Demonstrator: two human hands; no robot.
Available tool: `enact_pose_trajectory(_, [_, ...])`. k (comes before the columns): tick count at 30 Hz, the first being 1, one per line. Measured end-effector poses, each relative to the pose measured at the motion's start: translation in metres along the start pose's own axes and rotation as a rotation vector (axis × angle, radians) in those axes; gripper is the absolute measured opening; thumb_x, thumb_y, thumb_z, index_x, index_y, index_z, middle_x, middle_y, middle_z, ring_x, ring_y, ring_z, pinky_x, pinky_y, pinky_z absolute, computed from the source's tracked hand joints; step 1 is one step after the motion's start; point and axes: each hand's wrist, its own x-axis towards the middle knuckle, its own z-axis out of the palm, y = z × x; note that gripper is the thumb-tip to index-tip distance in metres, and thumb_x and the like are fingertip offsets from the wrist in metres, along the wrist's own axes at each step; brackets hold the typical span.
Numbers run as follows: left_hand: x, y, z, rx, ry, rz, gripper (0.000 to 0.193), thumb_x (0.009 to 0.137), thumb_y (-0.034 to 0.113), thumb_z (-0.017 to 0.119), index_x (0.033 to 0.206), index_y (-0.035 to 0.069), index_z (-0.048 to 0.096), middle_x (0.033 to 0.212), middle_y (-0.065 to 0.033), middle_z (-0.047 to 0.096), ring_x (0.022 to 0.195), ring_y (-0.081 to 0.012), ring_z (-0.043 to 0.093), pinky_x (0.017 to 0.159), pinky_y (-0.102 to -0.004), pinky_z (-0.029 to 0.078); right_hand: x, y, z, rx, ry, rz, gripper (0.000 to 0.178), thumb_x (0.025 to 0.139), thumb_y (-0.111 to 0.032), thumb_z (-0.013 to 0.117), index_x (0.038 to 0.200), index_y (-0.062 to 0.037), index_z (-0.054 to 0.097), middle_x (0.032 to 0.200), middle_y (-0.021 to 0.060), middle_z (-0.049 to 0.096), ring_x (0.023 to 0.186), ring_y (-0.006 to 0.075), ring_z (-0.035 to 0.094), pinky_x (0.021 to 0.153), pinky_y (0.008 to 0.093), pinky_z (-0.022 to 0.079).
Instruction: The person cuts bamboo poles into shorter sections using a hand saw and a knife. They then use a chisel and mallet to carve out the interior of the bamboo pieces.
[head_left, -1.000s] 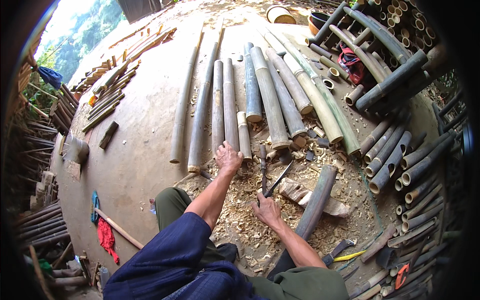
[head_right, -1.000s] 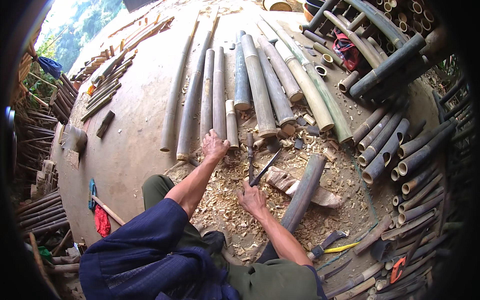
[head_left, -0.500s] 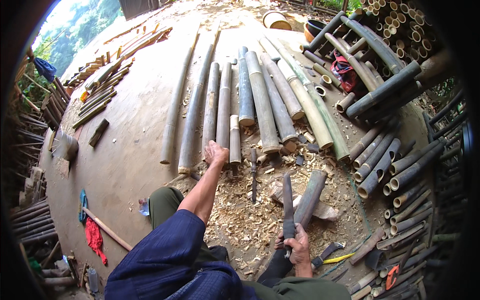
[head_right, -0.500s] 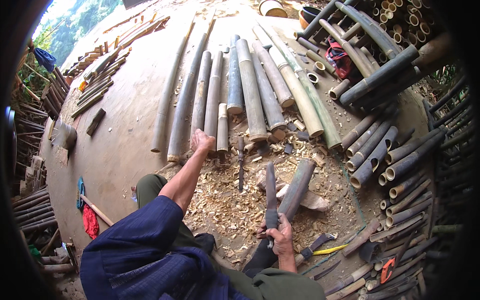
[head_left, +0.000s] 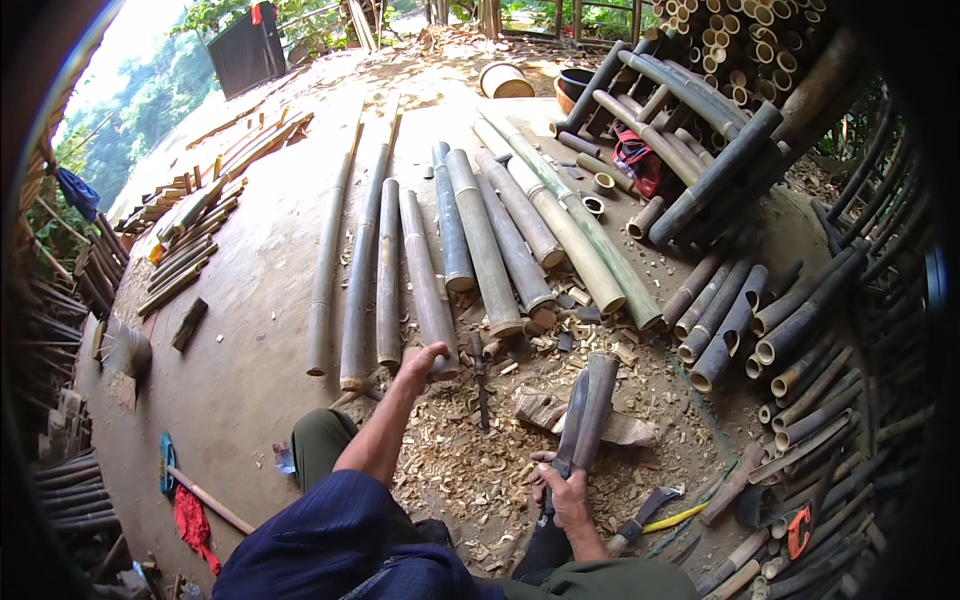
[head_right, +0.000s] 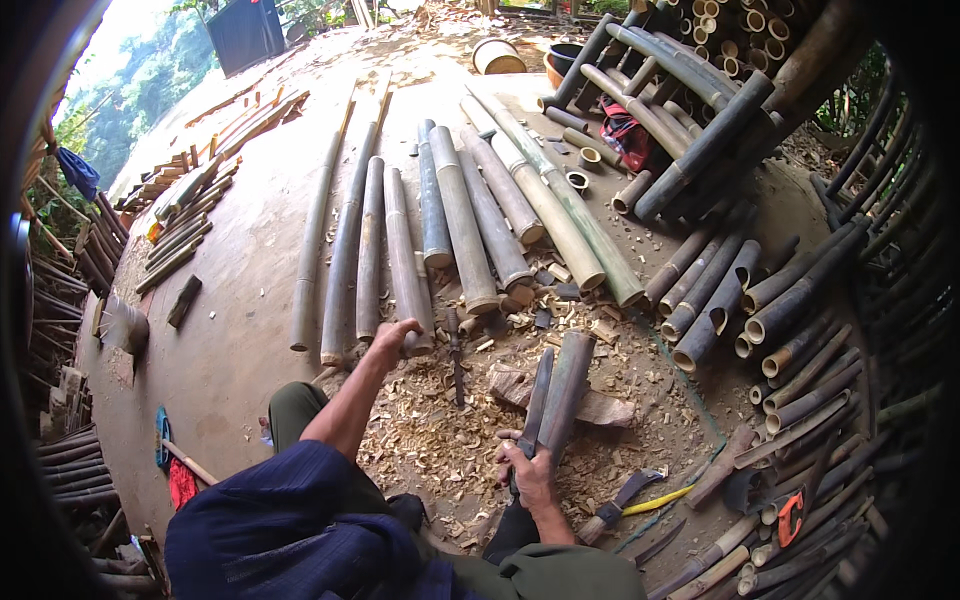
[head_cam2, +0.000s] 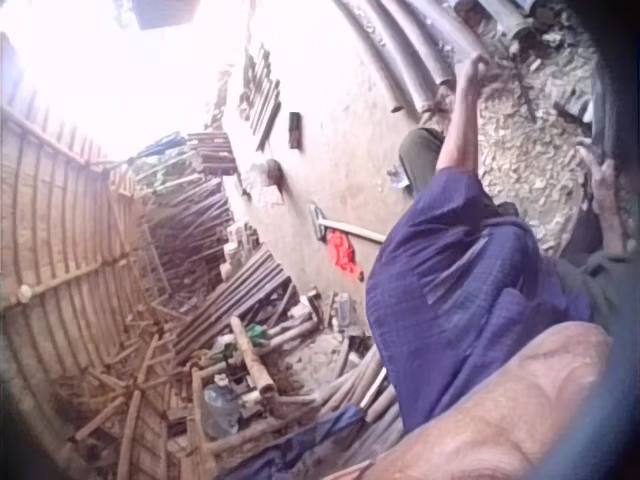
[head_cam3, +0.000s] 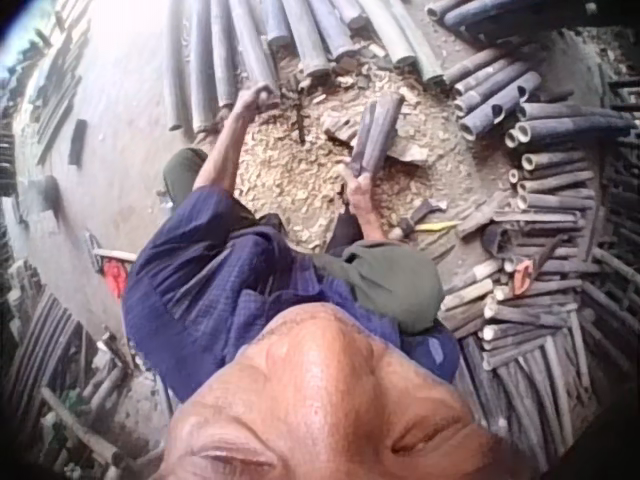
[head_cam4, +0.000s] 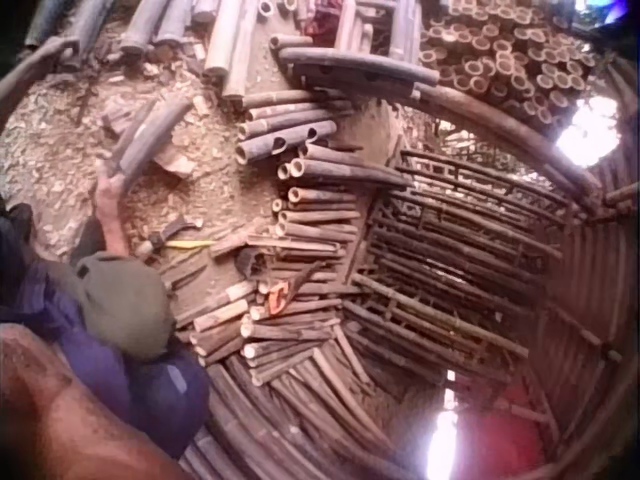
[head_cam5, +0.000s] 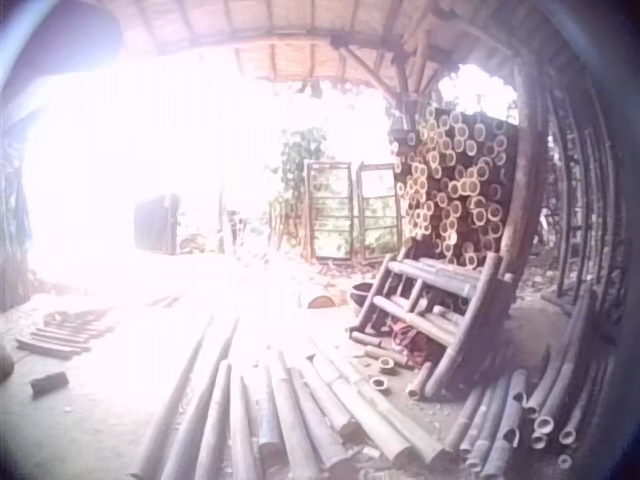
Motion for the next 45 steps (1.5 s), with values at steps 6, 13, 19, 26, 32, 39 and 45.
enact_pose_trajectory(6, [-0.149,-0.102,0.078,-0.61,-0.694,-0.276,0.067,0.081,0.018,0.075,0.143,0.0,0.057,0.14,-0.0153,0.066,0.133,-0.0308,0.059,0.12,-0.0546,0.039,-0.014,0.001,-0.013,0.36,-0.039,0.179,0.084,0.105,-0.071,0.051,0.159,-0.007,0.048,0.098,0.0161,0.075,0.052,0.0145,0.063,0.044,0.0294,0.05])
enact_pose_trajectory(13, [-0.218,-0.067,0.103,0.942,-0.499,0.217,0.062,0.081,0.033,0.083,0.132,-0.001,0.073,0.124,-0.0229,0.077,0.112,-0.038,0.075,0.101,-0.0447,0.059,-0.053,-0.009,-0.05,0.164,0.197,0.211,0.059,0.093,-0.051,0.076,0.121,-0.0006,0.067,0.081,0.0097,0.07,0.048,0.0193,0.062,0.04,0.0314,0.05])
enact_pose_trajectory(19, [-0.135,0.028,0.059,1.453,0.076,0.593,0.079,0.069,0.011,0.083,0.143,0.014,0.057,0.142,-0.0159,0.06,0.139,-0.0385,0.054,0.111,-0.048,0.05,-0.06,-0.028,-0.113,0.026,0.268,-0.152,0.067,0.08,-0.048,0.088,0.123,-0.0008,0.068,0.084,-0.0035,0.06,0.069,0.0078,0.057,0.064,0.0227,0.046])
enact_pose_trajectory(26, [-0.044,0.044,0.053,1.499,-0.555,0.916,0.06,0.062,0.015,0.088,0.12,0.013,0.071,0.112,-0.0086,0.074,0.113,-0.0317,0.07,0.102,-0.0487,0.053,-0.067,-0.104,-0.121,0.272,0.366,-0.156,0.062,0.108,-0.059,0.053,0.134,-0.0044,0.065,0.081,0.0022,0.065,0.055,0.0121,0.058,0.046,0.0281,0.044])
enact_pose_trajectory(32, [-0.162,0.077,0.168,1.295,-0.458,1.214,0.056,0.066,0.027,0.093,0.11,0.005,0.067,0.101,-0.0123,0.068,0.096,-0.0307,0.067,0.091,-0.044,0.057,-0.072,-0.058,-0.163,0.319,0.687,-0.154,0.031,0.098,-0.021,0.058,0.122,-0.0031,0.065,0.085,0.0092,0.067,0.065,0.02,0.064,0.057,0.0362,0.056])
enact_pose_trajectory(39, [-0.277,0.011,0.255,0.769,-0.57,1.12,0.048,0.074,0.016,0.083,0.112,0.002,0.057,0.109,-0.0138,0.054,0.101,-0.0289,0.055,0.089,-0.0424,0.048,-0.07,0.011,-0.109,-0.092,0.27,0.106,0.053,0.093,-0.017,0.072,0.141,-0.0031,0.053,0.105,0.0103,0.065,0.089,0.0222,0.064,0.081,0.0384,0.056])
enact_pose_trajectory(45, [-0.331,0.01,0.293,0.368,-0.53,1.209,0.038,0.083,0.011,0.068,0.119,0.002,0.059,0.113,-0.013,0.057,0.107,-0.0305,0.058,0.091,-0.0435,0.047,-0.057,-0.016,-0.083,-0.448,0.283,0.004,0.073,0.092,-0.016,0.08,0.154,-0.0056,0.043,0.135,0.0095,0.056,0.123,0.0201,0.051,0.107,0.0375,0.042])
